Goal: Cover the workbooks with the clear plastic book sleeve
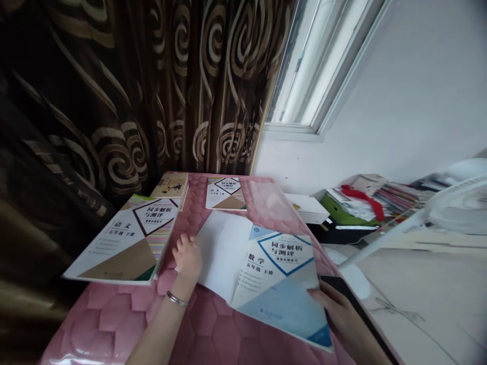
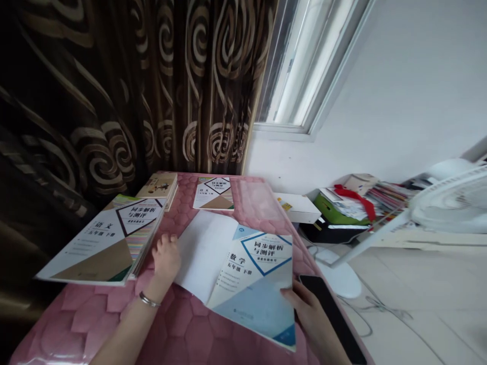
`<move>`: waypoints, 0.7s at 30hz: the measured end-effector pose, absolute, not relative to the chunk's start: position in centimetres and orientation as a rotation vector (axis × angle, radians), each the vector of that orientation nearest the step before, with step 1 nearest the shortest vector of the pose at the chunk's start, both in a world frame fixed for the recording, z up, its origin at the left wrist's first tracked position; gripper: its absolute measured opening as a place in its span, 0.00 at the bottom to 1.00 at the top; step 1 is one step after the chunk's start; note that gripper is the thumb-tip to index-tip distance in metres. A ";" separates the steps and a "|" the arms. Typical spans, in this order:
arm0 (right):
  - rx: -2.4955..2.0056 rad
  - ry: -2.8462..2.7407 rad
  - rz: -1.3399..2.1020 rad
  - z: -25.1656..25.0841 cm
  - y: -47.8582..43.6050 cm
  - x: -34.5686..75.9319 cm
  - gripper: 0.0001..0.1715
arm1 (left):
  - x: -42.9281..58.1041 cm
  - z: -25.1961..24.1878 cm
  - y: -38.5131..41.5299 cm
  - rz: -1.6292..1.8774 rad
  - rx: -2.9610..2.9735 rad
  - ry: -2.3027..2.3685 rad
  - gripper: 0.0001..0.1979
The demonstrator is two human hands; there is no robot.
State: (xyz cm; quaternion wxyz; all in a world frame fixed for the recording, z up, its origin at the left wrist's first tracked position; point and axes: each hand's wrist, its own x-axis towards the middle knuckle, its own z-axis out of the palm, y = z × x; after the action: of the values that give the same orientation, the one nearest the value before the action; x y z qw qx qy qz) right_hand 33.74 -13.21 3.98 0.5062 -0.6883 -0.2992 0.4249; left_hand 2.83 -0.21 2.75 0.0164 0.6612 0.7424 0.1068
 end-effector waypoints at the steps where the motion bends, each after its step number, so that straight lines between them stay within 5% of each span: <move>1: -1.648 -0.705 1.090 3.9 -13.5 33.4 0.25 | 3.7 2.7 -0.7 0.361 2.153 2.229 0.24; 7: -1.683 -0.614 1.188 2.5 -14.5 32.8 0.35 | 7.9 1.4 -3.4 0.328 2.560 1.298 0.24; 21: -1.882 -0.754 0.726 -0.9 -14.5 33.8 0.26 | 7.3 -4.3 -2.9 0.276 2.541 1.516 0.30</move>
State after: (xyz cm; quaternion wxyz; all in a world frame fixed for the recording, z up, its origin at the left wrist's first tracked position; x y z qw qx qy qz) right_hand 33.82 -14.53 -0.88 0.4743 -0.7693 -0.3084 0.2967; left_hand 7.33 -2.87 -4.30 0.0848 0.8521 0.5082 0.0924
